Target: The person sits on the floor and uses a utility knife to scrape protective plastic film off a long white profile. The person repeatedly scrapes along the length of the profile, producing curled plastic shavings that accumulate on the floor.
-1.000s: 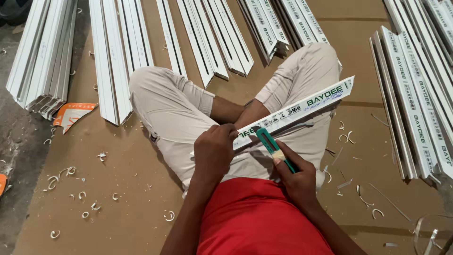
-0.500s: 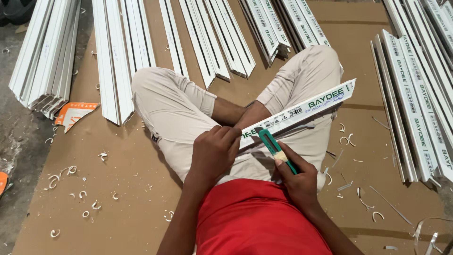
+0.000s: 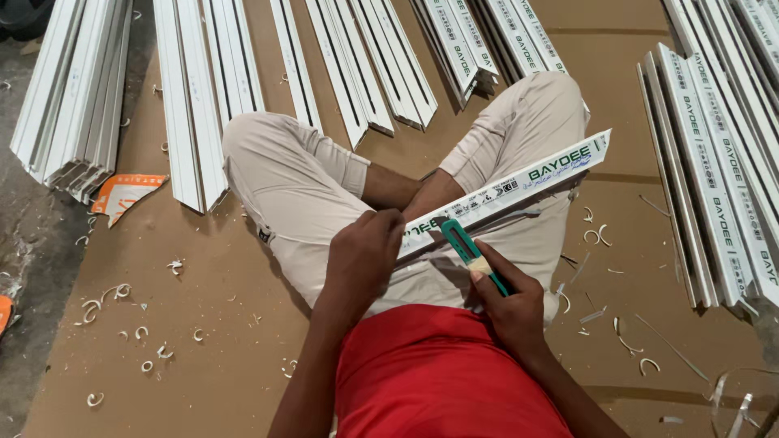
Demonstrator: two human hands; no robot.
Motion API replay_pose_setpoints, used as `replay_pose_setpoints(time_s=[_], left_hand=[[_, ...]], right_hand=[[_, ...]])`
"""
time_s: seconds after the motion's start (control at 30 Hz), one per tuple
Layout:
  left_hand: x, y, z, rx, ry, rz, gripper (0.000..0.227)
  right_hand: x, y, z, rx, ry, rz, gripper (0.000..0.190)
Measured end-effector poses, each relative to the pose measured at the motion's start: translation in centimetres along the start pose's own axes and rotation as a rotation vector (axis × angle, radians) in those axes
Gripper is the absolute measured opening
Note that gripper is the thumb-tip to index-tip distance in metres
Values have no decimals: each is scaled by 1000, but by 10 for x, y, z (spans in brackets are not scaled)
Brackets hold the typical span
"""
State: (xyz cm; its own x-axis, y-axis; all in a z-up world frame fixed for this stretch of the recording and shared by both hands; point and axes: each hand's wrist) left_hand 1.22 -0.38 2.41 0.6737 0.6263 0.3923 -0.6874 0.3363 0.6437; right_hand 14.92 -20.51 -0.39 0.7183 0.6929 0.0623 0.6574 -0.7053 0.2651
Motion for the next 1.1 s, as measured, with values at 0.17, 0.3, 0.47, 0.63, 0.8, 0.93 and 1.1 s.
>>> replay_pose_setpoints(time_s=[0.17,0.3,0.47,0.63,0.8,0.93,1.1], left_hand=[[1,-1,3,-6,176,86,17],[-6,16,0,-41,192,-45,30],[-13,27,-7,-119,61,-105,57],[-18,22,-7,-121,107,-84,64],[-20,20,-10,-96,81,-69,65],[-21,19,-11,-94,47,-37,65],[-21,18,-12,-94,78,-55,64]], right_hand=[[0,-3,1,69,-101,-63,48],[0,-5,2,113,-171,-122,49],[1,-8,-1,-100,-4,-164,50],[-1,-12,-7,-186,-47,-134,48],[0,-12,-7,-210,3,-111,47],[2,-11,-7,-293,83,-121,48],[2,-14,-9,-289,97,-119,47]])
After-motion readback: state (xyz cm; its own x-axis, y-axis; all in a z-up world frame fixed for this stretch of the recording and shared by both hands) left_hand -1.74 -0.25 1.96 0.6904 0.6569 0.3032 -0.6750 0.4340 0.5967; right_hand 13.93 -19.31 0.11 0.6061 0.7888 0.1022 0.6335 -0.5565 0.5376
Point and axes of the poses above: each hand's wrist, its own x-axis towards the middle knuckle, its own y-axis out of the back of the hand, z = x × y, and after that the axes turned 5 degrees about y, right-handed
